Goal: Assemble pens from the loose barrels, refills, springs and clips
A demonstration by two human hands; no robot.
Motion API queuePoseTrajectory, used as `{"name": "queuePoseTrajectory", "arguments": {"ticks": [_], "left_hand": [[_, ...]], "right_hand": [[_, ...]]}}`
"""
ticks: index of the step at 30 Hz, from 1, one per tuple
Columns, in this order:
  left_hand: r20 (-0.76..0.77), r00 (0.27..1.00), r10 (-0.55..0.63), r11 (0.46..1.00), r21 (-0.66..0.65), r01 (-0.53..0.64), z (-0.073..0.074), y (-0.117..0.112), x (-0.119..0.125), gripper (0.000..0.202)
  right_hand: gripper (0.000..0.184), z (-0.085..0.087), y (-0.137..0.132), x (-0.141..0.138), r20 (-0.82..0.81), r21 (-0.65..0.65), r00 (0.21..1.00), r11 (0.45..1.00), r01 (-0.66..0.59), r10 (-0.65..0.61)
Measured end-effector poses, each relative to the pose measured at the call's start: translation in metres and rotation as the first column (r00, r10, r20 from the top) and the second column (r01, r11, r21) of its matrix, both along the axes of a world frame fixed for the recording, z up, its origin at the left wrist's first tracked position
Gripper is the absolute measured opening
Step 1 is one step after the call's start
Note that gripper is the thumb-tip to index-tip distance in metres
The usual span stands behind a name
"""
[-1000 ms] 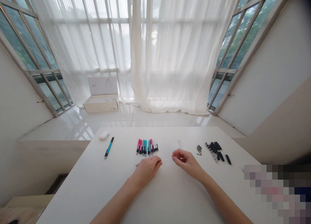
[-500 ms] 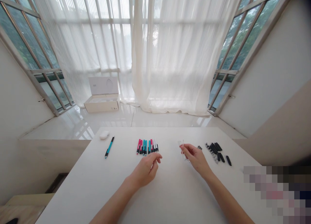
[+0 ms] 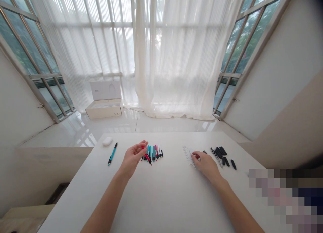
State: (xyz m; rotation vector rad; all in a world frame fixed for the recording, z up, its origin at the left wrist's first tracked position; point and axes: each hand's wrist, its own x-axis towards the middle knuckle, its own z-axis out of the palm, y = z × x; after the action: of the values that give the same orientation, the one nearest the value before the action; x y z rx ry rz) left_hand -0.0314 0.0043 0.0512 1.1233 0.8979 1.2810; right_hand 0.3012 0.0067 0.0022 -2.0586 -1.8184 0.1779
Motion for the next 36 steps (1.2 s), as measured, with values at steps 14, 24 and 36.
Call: {"name": "queuePoseTrajectory", "arguments": {"ticks": [14, 24, 36], "left_hand": [[-0.219, 0.909, 0.354, 0.914, -0.124, -0.386, -0.046, 0.033, -0.033, 0.034], [-0.462, 0.862, 0.208, 0.966, -0.041, -0.256, -0.060, 0.032, -0.021, 0.048], [-0.894, -0.083, 0.439, 0.811, 0.435, -0.392, -0.031, 0.026, -0.094, 0.029]], "right_hand": [[0.029, 0.001, -0.001, 0.000, -0.045, 0.018, 0.999, 0.999, -0.030, 0.031], [0.028, 0.005, -0.002, -0.002, -0.046, -0.030, 0.998, 0.999, -0.044, 0.043], [0.028, 0.007, -0.004, -0.002, -0.039, 0.043, 0.999, 0.999, -0.028, 0.030]]}}
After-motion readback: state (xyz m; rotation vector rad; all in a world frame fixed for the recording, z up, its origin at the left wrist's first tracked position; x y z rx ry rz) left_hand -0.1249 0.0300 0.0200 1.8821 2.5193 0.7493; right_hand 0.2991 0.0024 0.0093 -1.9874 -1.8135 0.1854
